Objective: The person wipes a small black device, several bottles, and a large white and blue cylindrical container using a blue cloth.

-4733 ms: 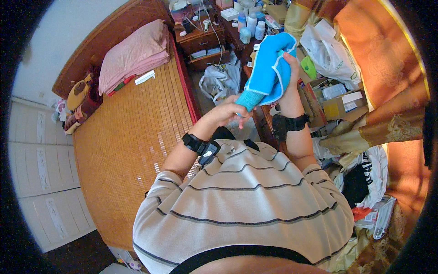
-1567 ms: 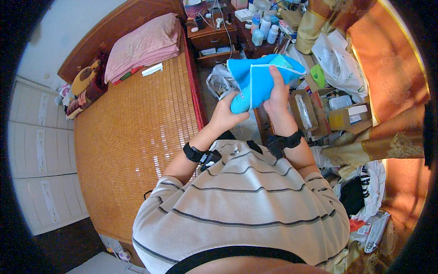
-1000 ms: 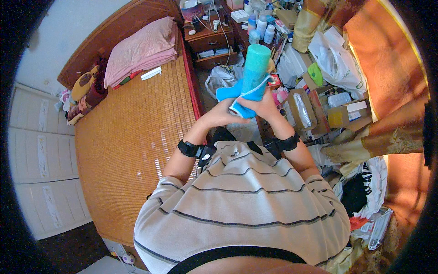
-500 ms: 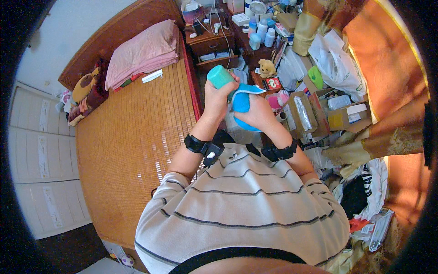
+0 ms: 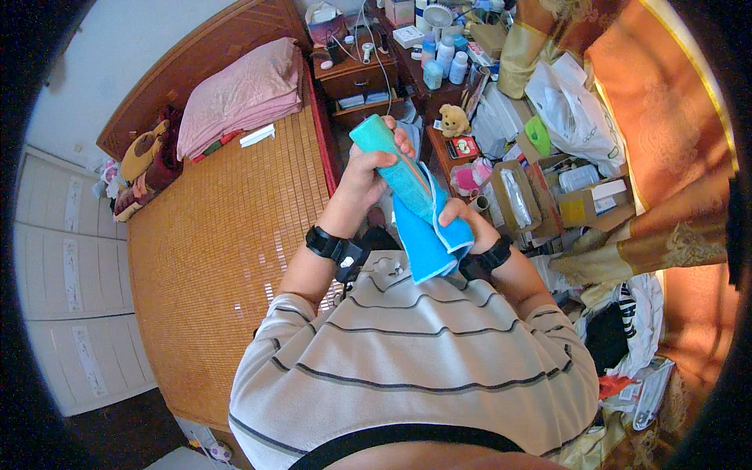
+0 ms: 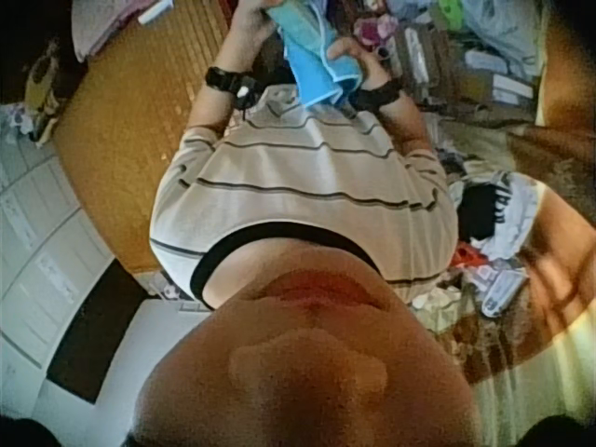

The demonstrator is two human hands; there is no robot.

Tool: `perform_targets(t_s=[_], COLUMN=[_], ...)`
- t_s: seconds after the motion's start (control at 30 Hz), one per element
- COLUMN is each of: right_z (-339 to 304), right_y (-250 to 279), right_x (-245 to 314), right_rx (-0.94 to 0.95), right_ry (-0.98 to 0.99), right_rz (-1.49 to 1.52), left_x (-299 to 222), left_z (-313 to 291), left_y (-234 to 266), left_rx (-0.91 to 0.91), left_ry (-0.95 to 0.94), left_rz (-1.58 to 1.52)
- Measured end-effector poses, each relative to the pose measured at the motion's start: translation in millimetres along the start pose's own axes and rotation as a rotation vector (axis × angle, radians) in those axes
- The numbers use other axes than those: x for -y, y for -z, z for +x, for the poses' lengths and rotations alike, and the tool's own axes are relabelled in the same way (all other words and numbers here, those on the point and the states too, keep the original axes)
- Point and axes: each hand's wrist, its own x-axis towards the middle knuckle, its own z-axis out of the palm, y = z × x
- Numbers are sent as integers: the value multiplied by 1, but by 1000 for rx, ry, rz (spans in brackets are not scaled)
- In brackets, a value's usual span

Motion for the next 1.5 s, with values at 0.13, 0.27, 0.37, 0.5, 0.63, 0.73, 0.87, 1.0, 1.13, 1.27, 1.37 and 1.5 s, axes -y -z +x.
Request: perform_targets(t_s=[0.13,0.27,0.37,0.5,0.63,0.73,0.87,1.0,1.13,1.27,1.37,1.5], right_z=[7,34,41,46,50,55,61,76,66,45,38,37], right_y=[17,44,48,49,33,40,52,80,66,65,74,79], right_x=[0,-2,-8,-8,-14,-16,-16,-26,-24,-11,-6,-8], right_rx=[-28,-116,-271,-351,-627,-772,-815,-742,-656,-472,-419,-388], right_ry=[-22,85,237,260,501,710,762,820,634,344,329,308], right_rz=[-5,-346,-509,-698,-1142,-1235,-1240,-1067,-757,-185,-106,185], left_x=[-9,-11,-8,1,13,17,26,39,34,20,15,16], left_z=[3,3,3,4,4,7,2,0,-2,-1,5,3], left_y=[-3,-2,2,11,9,5,-5,-3,-7,-3,2,-2], left_rx=[-48,-76,-149,-266,-471,-518,-515,-307,-292,-324,-292,-266], left_ry=[-26,-38,-56,-137,-263,-362,-407,-532,-507,-508,-528,-524], left_rz=[125,193,244,387,372,388,621,1025,1089,960,853,793])
